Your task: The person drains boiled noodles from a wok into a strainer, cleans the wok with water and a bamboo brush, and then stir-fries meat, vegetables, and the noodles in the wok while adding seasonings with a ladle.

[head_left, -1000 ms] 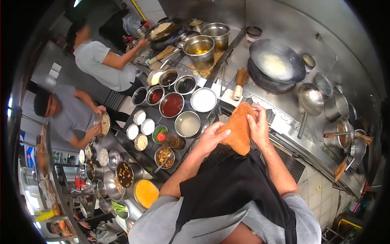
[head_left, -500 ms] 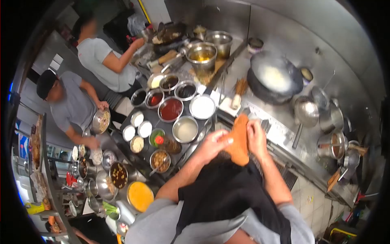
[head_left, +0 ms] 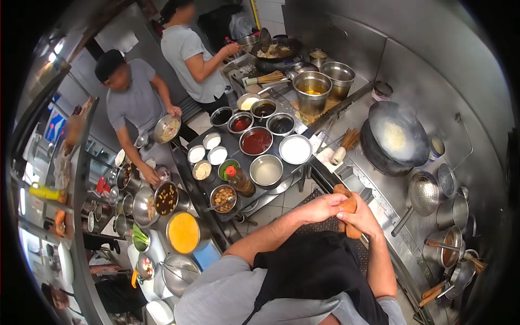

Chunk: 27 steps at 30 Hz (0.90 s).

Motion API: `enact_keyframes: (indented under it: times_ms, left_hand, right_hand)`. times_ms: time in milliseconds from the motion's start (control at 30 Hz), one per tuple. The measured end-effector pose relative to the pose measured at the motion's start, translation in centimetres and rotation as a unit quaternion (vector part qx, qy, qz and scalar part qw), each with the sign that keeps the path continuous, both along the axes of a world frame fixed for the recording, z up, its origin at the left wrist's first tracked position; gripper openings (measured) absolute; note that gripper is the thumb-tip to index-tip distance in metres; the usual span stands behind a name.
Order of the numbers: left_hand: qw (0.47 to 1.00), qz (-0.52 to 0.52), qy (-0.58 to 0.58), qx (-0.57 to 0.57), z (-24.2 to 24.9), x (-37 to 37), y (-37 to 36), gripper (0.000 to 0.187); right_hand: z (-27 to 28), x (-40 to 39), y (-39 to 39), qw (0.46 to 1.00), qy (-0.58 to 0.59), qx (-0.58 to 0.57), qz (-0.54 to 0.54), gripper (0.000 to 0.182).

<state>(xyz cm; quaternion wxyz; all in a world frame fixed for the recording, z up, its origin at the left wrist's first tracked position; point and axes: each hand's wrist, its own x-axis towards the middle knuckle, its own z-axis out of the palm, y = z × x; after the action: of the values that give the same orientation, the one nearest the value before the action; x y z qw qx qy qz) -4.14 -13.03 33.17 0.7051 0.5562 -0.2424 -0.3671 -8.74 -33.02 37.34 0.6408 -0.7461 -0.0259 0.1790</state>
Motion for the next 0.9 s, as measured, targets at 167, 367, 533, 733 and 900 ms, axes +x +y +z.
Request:
enact_keyframes:
  times_ms: [167, 367, 533, 733, 900]
  left_hand:
    - [0.999, -0.035, -0.039, 0.014, 1.5, -3.1, -7.7, 0.036]
    - [0.991, -0.023, -0.099, 0.081, 1.0, -8.6, -18.3, 0.036]
    - [0.971, -0.046, -0.187, 0.142, 1.3, -11.1, -25.2, 0.030]
    - [0.961, -0.066, -0.235, 0.127, 0.9, -9.1, -37.9, 0.023]
    - [0.845, -0.095, -0.500, 0.164, -5.9, -11.3, -54.0, 0.051]
  right_hand:
    - [-2.4, -4.3, -7.2, 0.989, -0.007, 0.136, -0.056, 0.069]
    - [-2.4, -10.8, -17.8, 0.990, 0.038, 0.116, -0.074, 0.063]
    - [-5.6, -16.5, -24.3, 0.975, 0.051, 0.170, -0.135, 0.064]
    - [-9.3, -27.7, -31.0, 0.878, 0.100, 0.284, -0.372, 0.060]
    - [-14.4, -37.4, -34.0, 0.692, 0.133, 0.525, -0.477, 0.073]
